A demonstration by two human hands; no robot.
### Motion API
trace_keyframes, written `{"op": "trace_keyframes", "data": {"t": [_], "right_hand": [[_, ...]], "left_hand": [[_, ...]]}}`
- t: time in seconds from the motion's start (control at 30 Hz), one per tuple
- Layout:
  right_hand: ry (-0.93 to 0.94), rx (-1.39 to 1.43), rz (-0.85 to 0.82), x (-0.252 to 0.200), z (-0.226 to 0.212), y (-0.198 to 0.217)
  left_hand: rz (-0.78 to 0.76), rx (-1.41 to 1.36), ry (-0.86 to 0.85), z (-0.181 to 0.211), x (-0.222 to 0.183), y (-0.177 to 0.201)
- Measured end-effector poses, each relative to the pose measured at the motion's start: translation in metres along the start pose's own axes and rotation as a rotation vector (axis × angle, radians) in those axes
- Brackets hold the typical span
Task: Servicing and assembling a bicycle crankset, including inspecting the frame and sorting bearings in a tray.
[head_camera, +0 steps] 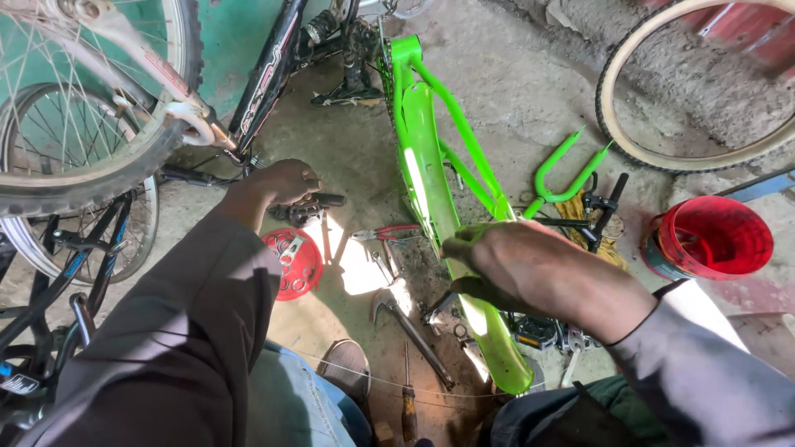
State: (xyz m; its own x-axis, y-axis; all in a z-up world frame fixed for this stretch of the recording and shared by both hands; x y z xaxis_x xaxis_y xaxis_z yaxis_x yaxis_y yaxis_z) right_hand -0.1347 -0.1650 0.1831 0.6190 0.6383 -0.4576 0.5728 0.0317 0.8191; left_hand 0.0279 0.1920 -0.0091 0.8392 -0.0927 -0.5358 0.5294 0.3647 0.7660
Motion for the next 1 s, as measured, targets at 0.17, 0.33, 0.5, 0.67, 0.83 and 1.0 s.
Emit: {"op": "trace_keyframes", "data": {"t": [0.17,0.33,0.5,0.67,0.83,1.0], "right_hand": [[0.119,0.056,-0.049,0.001,0.004,-0.052],[0.197,0.254,0.122,-0.039,-0.005,-0.069],[0.093,0.26,-0.016,-0.04,-0.011,-0.051],[-0.128,0.231,-0.233,-0.038,-0.021,-0.041],[-0.582,0.341,-0.488,-0.027,-0.034,-0.038],[0.188,0.306,-0.032,0.11,-0.032,-0.175]], "left_hand": [[-0.072,-0.047,-0.03,-0.051,0.028,-0.007],[0.17,0.418,-0.142,-0.107,0.02,-0.036],[-0.032,0.379,-0.026,-0.208,0.062,-0.132],[-0.006,0.334,-0.065,-0.238,0.087,-0.225],[-0.186,0.058,0.208,-0.124,0.01,-0.183],[-0.048,0.093,0.069,-0.1,0.013,-0.181]]}}
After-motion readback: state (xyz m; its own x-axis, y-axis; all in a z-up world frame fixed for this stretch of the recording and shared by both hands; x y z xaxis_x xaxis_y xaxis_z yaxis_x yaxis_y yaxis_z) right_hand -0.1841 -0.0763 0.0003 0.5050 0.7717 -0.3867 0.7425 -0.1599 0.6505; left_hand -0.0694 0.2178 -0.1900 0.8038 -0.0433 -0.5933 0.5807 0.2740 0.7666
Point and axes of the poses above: each hand's wrist, its own x-axis towards the middle knuckle, its own y-axis out of the back of the hand, z = x × y, the point moved 3 cm from there along x, towards the middle knuckle, and after that the axes turned 5 degrees about x, right-handed, at the moved point
